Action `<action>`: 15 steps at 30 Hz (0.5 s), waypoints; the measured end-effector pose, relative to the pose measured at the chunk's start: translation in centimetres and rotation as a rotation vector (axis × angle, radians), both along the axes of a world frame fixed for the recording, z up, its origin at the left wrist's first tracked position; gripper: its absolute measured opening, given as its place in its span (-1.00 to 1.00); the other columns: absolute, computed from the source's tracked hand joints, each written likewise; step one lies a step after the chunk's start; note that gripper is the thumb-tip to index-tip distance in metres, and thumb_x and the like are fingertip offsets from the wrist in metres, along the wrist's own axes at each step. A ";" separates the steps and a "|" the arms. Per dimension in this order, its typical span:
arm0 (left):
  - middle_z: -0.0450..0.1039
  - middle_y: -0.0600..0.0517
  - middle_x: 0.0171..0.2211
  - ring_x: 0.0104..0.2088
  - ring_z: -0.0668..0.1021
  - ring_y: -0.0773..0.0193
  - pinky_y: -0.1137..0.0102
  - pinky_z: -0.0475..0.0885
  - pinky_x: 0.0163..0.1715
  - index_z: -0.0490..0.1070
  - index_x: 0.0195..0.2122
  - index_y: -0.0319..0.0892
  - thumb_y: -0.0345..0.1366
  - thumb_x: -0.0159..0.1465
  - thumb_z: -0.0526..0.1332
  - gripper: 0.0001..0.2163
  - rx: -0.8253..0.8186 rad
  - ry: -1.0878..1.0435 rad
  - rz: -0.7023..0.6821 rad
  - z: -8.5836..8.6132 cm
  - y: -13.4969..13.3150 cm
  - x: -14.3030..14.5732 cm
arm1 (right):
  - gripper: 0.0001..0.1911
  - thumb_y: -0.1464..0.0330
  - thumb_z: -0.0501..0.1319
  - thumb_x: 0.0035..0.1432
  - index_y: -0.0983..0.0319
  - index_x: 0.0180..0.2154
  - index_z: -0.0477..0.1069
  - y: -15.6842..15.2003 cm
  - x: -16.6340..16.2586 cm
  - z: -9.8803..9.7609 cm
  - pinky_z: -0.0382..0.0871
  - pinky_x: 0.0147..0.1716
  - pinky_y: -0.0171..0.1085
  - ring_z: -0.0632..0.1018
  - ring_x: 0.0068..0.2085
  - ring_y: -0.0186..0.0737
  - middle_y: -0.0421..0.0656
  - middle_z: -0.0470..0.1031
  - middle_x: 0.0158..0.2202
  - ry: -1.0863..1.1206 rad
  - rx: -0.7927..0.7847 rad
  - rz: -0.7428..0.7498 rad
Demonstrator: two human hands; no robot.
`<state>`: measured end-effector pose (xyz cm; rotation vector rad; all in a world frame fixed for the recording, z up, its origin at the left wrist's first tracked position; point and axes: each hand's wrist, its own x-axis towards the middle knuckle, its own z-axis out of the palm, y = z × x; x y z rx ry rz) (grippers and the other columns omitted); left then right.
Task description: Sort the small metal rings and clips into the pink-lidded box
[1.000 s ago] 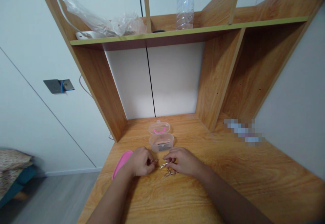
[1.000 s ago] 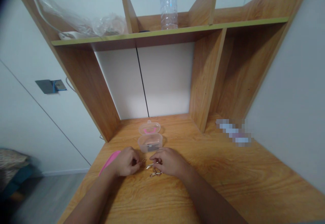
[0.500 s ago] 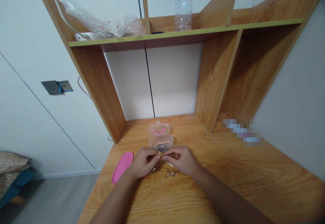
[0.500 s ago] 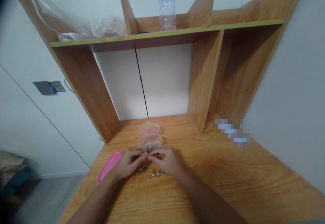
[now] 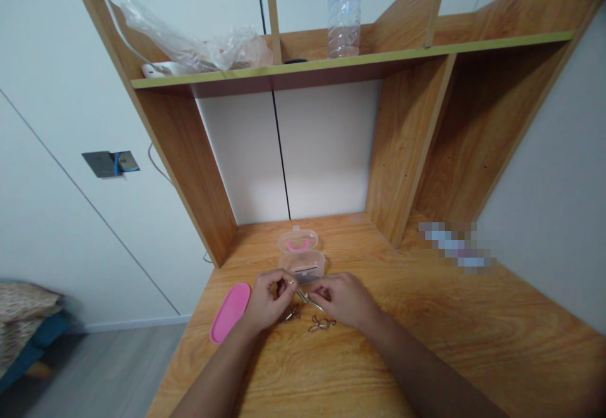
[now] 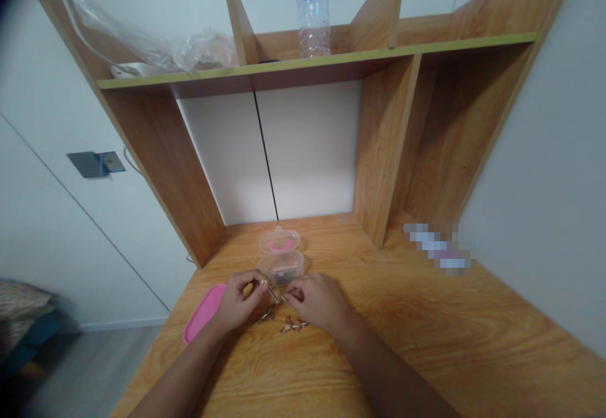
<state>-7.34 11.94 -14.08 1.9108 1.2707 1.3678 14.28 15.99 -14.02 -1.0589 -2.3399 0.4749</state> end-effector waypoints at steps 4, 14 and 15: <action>0.43 0.03 -0.54 -0.47 0.44 0.32 0.46 0.31 -0.40 0.45 -0.47 -0.24 -0.16 0.29 0.28 -0.73 -0.069 -0.218 -0.081 -0.9 0.5 -0.3 | -0.87 0.22 0.33 0.10 0.11 -0.37 0.61 -0.1 -0.2 0.2 0.07 -0.49 -0.31 0.53 -0.47 -0.25 -0.21 0.61 -0.49 -0.194 0.021 -0.038; 0.60 -0.05 -0.49 -0.60 0.55 0.29 0.44 0.43 -0.55 0.44 -0.43 -0.25 -0.11 0.16 0.43 -0.69 -0.330 -0.830 -0.381 -2.2 1.0 0.4 | -0.92 0.39 0.31 0.07 0.14 -0.36 0.60 -0.5 -0.5 0.1 0.37 -0.26 -0.31 0.58 -0.29 -0.22 -0.17 0.61 -0.33 0.195 0.052 0.132; 0.60 -0.04 -0.51 -0.62 0.55 0.30 0.45 0.43 -0.58 0.46 -0.42 -0.25 -0.12 0.14 0.45 -0.70 -0.343 -0.858 -0.405 -2.0 1.0 0.3 | -0.93 0.38 0.32 0.07 0.15 -0.35 0.60 -0.4 -0.6 0.0 0.39 -0.24 -0.29 0.58 -0.28 -0.22 -0.16 0.62 -0.32 0.304 0.024 0.136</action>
